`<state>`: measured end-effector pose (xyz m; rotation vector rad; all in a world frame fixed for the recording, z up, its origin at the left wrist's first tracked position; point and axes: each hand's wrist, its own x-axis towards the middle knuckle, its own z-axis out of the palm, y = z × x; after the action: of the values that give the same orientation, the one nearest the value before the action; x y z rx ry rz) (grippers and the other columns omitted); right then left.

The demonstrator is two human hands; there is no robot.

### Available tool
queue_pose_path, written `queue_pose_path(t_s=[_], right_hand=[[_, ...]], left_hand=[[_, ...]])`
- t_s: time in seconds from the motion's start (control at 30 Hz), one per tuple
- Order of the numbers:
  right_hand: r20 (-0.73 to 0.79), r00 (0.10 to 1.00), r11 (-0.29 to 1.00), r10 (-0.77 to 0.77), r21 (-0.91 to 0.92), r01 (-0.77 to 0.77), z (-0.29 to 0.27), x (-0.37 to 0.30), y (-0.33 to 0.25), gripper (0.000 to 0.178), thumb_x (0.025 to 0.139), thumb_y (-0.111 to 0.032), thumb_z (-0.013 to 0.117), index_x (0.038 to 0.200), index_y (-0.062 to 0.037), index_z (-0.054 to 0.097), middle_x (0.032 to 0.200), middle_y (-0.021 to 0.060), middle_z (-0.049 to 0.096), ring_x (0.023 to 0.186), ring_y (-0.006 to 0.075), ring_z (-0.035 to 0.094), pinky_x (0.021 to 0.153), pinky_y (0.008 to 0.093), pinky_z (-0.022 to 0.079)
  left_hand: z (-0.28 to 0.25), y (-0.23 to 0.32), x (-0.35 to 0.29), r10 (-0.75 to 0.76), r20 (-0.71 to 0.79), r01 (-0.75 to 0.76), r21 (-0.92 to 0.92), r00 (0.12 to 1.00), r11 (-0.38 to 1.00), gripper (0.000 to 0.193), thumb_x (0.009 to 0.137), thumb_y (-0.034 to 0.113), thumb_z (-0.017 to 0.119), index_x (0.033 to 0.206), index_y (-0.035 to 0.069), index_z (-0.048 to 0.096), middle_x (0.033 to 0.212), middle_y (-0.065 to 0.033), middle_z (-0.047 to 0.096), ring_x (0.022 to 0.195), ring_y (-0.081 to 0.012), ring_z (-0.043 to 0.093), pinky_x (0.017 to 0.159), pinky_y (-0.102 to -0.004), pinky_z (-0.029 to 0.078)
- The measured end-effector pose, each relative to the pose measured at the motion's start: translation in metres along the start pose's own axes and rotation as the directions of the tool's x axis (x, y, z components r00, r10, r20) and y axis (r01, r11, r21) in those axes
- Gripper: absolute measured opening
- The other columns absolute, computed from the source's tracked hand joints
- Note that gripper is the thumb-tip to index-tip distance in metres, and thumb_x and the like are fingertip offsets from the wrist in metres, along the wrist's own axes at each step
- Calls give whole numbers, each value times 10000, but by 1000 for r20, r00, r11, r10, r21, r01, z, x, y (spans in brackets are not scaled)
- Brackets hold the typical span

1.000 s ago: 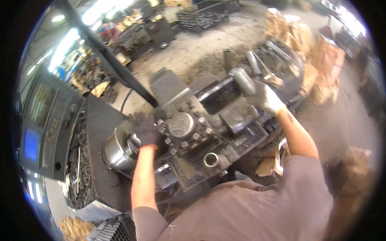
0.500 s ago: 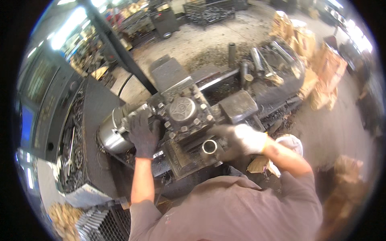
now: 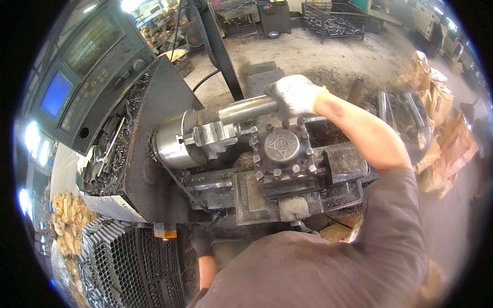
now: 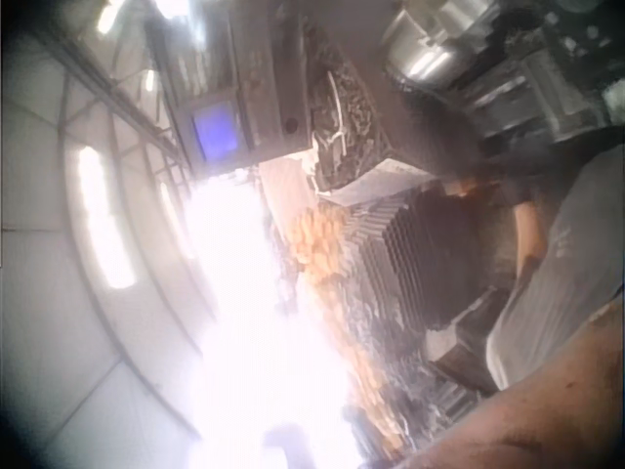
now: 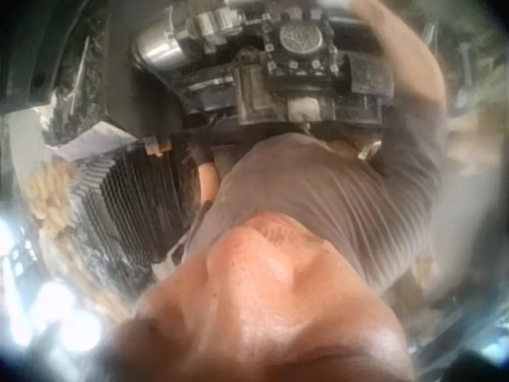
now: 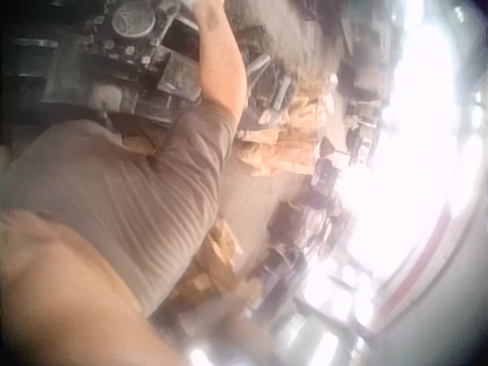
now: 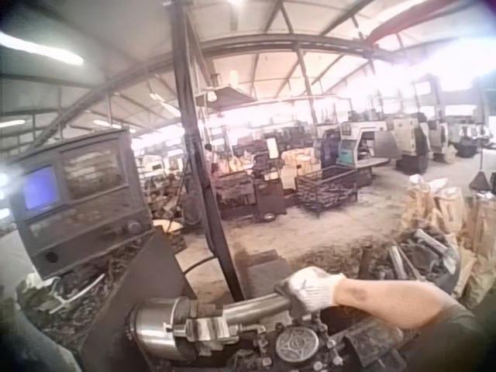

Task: The person repeatedly loads short metal tubes into a lathe chuck, secures them, and removes them after a brief machine cycle. The person handles the tubes one at a time, placing them into a nearby container after removal.

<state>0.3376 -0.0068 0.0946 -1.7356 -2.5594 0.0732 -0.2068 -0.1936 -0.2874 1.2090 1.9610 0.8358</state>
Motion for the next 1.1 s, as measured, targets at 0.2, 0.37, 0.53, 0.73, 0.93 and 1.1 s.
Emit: queue_pose_path(t_s=[0.2, 0.37, 0.53, 0.73, 0.93, 1.1], right_hand=[[153, 972, 982, -179, -31, 186, 121, 68, 61, 172, 760, -229, 825, 822, -69, 812, 861, 186, 777, 733, 326, 750, 665, 434, 593], [239, 929, 913, -284, 362, 187, 201, 101, 107, 275, 781, -162, 813, 1017, -23, 788, 791, 171, 751, 647, 283, 707, 573, 453, 509], [346, 916, 871, -203, 492, 7, 175, 137, 47, 338, 851, -191, 794, 1157, -56, 739, 896, 123, 765, 663, 235, 711, 557, 396, 540], [478, 864, 680, -157, 687, -257, 101, 169, -46, 568, 819, -157, 754, 1334, 12, 586, 1058, 133, 700, 813, 239, 728, 603, 382, 598], [17, 999, 916, -27, 401, 18, 79, 106, -54, 576, 902, -169, 716, 1435, 19, 604, 1460, 254, 623, 1055, 252, 755, 787, 385, 639], [-310, 910, 714, 275, 700, 23, 30, -34, -83, 378, 960, -225, 684, 1289, -44, 734, 1281, 200, 757, 990, 227, 774, 808, 426, 639]], left_hand=[[-49, -17, 19, -262, -504, -195, -685, 823, 702, 454, 1062, 417, 606, 1351, 72, 670, 1059, -94, 683, 929, -225, 646, 845, -410, 543], [-83, 29, 6, -363, -360, -88, -804, 859, 589, 484, 1076, 525, 563, 1347, 128, 621, 985, -39, 599, 824, -218, 569, 783, -447, 504], [-105, 42, 2, -395, -149, 11, -926, 906, 377, 311, 1067, 494, 557, 1072, 191, 629, 814, 24, 529, 745, -200, 534, 738, -408, 488], [-117, -10, 24, -323, -109, 40, -905, 940, 423, 267, 1080, 409, 563, 1032, 168, 670, 813, 41, 584, 722, -128, 557, 667, -302, 486], [-109, -23, 8, -61, -445, -159, -439, 893, 884, 398, 1101, 449, 562, 1139, 67, 666, 950, -53, 683, 816, -167, 645, 703, -330, 537], [-108, 84, -25, 134, -731, -151, 42, 669, 988, 504, 1058, 419, 644, 1315, -15, 633, 1247, -188, 722, 1140, -353, 697, 973, -455, 566]])
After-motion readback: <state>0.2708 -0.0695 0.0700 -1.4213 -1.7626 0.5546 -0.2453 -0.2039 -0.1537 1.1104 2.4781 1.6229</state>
